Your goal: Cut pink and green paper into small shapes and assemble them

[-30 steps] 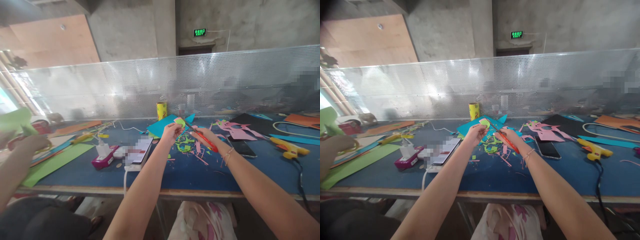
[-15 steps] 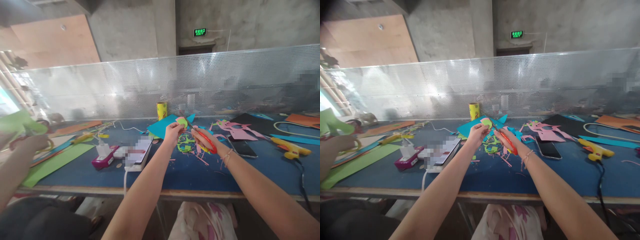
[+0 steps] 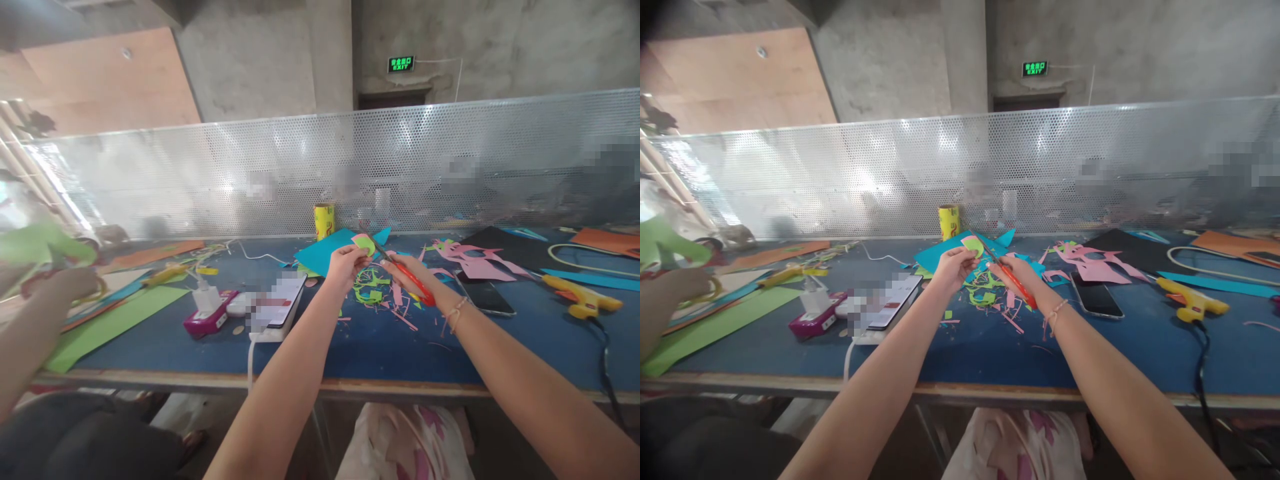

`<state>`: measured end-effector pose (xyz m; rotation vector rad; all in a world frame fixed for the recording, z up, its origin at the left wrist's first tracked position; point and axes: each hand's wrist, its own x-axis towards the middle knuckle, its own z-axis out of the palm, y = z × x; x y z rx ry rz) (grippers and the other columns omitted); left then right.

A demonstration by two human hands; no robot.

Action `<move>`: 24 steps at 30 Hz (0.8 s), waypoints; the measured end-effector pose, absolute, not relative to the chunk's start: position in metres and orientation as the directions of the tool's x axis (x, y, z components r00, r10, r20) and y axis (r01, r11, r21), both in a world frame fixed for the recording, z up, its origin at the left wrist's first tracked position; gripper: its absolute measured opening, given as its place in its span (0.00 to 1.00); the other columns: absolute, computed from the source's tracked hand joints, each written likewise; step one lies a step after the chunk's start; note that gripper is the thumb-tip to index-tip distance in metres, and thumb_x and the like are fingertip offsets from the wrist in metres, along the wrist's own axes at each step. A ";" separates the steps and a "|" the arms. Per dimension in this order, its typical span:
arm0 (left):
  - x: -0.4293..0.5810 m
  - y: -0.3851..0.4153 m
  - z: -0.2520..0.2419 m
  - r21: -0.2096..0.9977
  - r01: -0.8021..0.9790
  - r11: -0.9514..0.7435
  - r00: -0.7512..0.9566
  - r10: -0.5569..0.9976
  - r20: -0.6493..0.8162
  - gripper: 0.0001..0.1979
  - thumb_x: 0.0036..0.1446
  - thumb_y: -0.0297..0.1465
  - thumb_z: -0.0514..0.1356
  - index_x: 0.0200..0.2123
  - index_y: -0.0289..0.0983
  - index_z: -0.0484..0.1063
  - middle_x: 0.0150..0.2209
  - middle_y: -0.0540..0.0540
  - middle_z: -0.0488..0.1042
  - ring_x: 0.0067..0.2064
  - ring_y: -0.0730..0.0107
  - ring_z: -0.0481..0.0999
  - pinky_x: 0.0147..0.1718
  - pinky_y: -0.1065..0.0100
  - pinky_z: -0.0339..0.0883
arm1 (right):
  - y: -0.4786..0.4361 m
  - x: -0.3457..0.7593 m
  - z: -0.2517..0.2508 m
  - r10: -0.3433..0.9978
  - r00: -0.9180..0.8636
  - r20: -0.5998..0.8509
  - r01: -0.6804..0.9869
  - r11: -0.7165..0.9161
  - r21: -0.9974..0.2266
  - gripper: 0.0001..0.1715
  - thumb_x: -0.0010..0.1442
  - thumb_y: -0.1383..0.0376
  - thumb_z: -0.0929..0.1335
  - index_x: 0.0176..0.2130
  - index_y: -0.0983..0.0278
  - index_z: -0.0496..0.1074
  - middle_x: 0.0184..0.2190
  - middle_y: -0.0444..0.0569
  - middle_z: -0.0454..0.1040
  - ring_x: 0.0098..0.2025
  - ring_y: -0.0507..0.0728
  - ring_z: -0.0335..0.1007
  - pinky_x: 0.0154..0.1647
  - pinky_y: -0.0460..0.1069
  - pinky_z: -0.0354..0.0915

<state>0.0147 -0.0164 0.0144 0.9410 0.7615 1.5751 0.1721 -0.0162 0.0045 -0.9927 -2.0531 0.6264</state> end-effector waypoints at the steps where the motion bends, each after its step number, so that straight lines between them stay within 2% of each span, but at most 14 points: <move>1: 0.013 -0.015 0.015 0.866 -0.467 -0.181 -0.086 0.984 0.159 0.05 0.38 0.22 0.63 0.19 0.31 0.68 0.17 0.47 0.71 0.20 0.77 0.70 0.24 0.75 0.65 | -0.016 0.173 0.005 0.798 -0.416 0.436 0.448 0.597 -0.666 0.23 0.54 0.46 0.59 0.23 0.62 0.56 0.14 0.39 0.54 0.17 0.48 0.50 0.18 0.45 0.50; 5: 0.008 -0.012 0.016 0.883 -0.451 -0.133 -0.077 0.991 0.110 0.04 0.39 0.20 0.61 0.18 0.31 0.69 0.17 0.46 0.71 0.19 0.77 0.69 0.21 0.76 0.64 | -0.016 0.175 0.006 0.764 -0.448 0.465 0.479 0.644 -0.596 0.23 0.54 0.48 0.60 0.22 0.62 0.55 0.15 0.39 0.54 0.18 0.48 0.50 0.19 0.46 0.50; 9: 0.003 -0.013 0.019 0.898 -0.427 -0.105 -0.066 0.994 0.085 0.04 0.39 0.19 0.61 0.18 0.30 0.69 0.17 0.45 0.71 0.18 0.77 0.69 0.18 0.78 0.63 | -0.018 0.176 0.009 0.763 -0.477 0.436 0.483 0.642 -0.595 0.21 0.55 0.50 0.60 0.22 0.62 0.56 0.16 0.39 0.54 0.18 0.48 0.50 0.20 0.46 0.51; 16: 0.001 -0.013 0.020 0.909 -0.411 -0.067 -0.035 0.998 0.058 0.04 0.39 0.19 0.61 0.18 0.30 0.68 0.17 0.45 0.71 0.18 0.77 0.69 0.18 0.78 0.64 | -0.021 0.178 0.009 0.771 -0.519 0.369 0.401 0.601 -0.691 0.21 0.57 0.49 0.58 0.24 0.62 0.57 0.15 0.39 0.56 0.16 0.48 0.52 0.17 0.45 0.52; 24: 0.004 -0.013 0.019 0.897 -0.439 -0.056 -0.020 0.998 0.053 0.04 0.40 0.19 0.60 0.19 0.30 0.69 0.18 0.45 0.72 0.18 0.79 0.69 0.20 0.79 0.66 | -0.020 0.172 0.002 0.809 -0.481 0.338 0.338 0.527 -0.779 0.24 0.56 0.45 0.57 0.26 0.62 0.57 0.15 0.39 0.57 0.15 0.47 0.51 0.15 0.45 0.51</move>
